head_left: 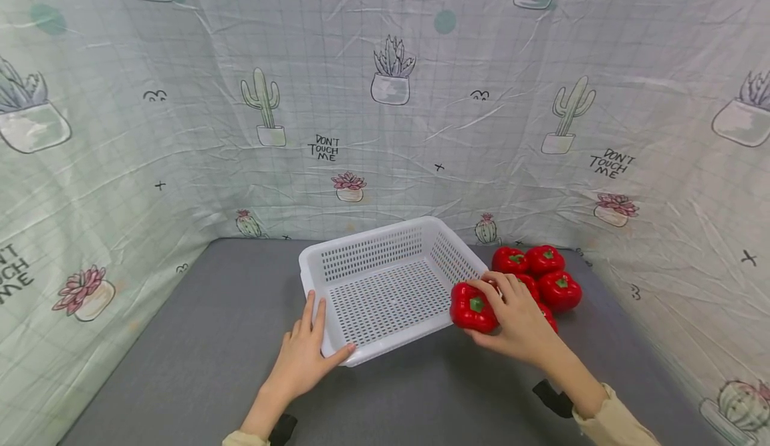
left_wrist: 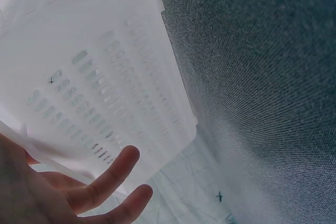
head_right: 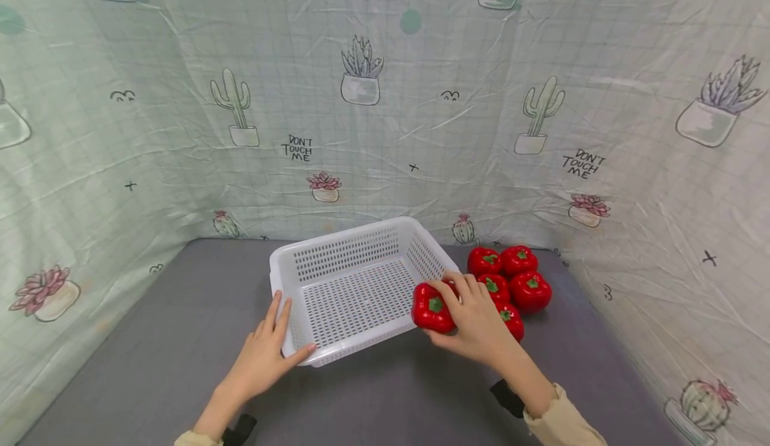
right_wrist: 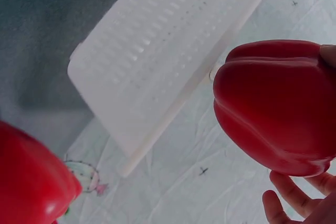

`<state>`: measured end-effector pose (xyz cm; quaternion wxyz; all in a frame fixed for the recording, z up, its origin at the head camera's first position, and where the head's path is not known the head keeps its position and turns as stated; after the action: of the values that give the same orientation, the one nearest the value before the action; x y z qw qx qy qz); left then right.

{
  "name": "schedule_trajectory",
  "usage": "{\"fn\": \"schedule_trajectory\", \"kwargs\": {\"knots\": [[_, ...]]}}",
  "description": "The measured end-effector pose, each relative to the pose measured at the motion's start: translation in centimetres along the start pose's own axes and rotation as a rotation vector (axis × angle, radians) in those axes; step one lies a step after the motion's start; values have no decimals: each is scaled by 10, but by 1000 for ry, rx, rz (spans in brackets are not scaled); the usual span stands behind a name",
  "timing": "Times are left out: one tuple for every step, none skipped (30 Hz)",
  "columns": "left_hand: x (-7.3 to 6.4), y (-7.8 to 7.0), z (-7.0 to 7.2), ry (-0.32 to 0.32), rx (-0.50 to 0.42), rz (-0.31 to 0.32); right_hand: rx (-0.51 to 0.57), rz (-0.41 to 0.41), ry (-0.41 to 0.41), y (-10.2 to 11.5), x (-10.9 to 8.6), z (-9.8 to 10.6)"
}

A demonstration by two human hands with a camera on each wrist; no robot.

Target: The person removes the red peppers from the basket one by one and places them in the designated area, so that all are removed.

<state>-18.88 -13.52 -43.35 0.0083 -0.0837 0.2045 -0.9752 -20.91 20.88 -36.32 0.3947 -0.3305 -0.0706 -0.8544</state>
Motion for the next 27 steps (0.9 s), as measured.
{"fn": "schedule_trajectory", "kwargs": {"knots": [[0, 0, 0, 3, 0, 1, -1, -7, -7, -1, -3, 2], [0, 0, 0, 7, -1, 1, -3, -12, -18, -2, -5, 4], [0, 0, 0, 8, 0, 2, -6, -21, -24, -4, -8, 6], [0, 0, 0, 10, 1, 4, -11, -31, -31, -5, -11, 7], [0, 0, 0, 11, 0, 4, -17, -40, -36, -6, -14, 9], [0, 0, 0, 11, 4, 3, -26, -47, -43, -7, -17, 10], [0, 0, 0, 9, 4, 2, -34, -54, -48, -9, -19, 12], [-1, 0, 0, 9, 7, 1, -40, -59, -55, -10, -22, 13], [-1, 0, 0, 8, 9, 1, -45, -67, -57, -11, -25, 14], [-1, 1, 0, 8, 11, 0, -47, -76, -61, -12, -28, 14], [-1, 0, 0, 7, 13, -1, -52, -84, -65, -13, -31, 15], [-1, 0, 0, 6, 14, -2, -56, -95, -66, -14, -34, 16], [-1, 0, 0, 4, 13, -2, -57, -108, -67, -15, -37, 16], [-1, 1, 0, 3, 11, -3, -59, -122, -65, -16, -39, 17], [-1, 1, 0, -1, 9, -4, -59, -137, -63, -18, -42, 18], [-1, 1, 0, -4, 8, -4, -61, -151, -62, -19, -45, 18], [-1, 1, 0, -6, 6, -5, -64, -166, -60, -20, -47, 19], [-1, 1, 0, -8, 4, -5, -67, -180, -58, -20, -49, 20], [-1, 1, -1, -11, 4, -5, -69, -193, -55, -21, -51, 21], [-1, 1, -1, -13, 3, -5, -71, -207, -52, -22, -53, 22], [-1, 1, -1, -15, 4, -5, -73, -220, -49, -23, -54, 24], [-1, 1, -1, -15, 5, -6, -74, -234, -46, -24, -56, 25], [0, 1, -1, -15, 6, -7, -79, -247, -42, -25, -57, 26], [0, 1, -1, -16, 8, -9, -82, -259, -40, -26, -58, 28], [0, 1, -1, -16, 10, -11, -82, -269, -40, -27, -59, 29], [0, 1, -1, -15, 12, -12, -79, -279, -45, -28, -61, 30], [0, 0, 0, -16, 13, -14, -79, -288, -50, -29, -63, 31]]}}
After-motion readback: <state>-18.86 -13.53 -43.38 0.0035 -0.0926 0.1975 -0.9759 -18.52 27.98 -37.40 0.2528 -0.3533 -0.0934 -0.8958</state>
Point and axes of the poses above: each hand's wrist, its own x-axis towards the middle knuckle, its own z-axis out of the back of the hand, y = z × x, the point moved 1 cm from there along x, towards the middle knuckle, and after that the axes turned 10 degrees about z, right-handed, at the moved point
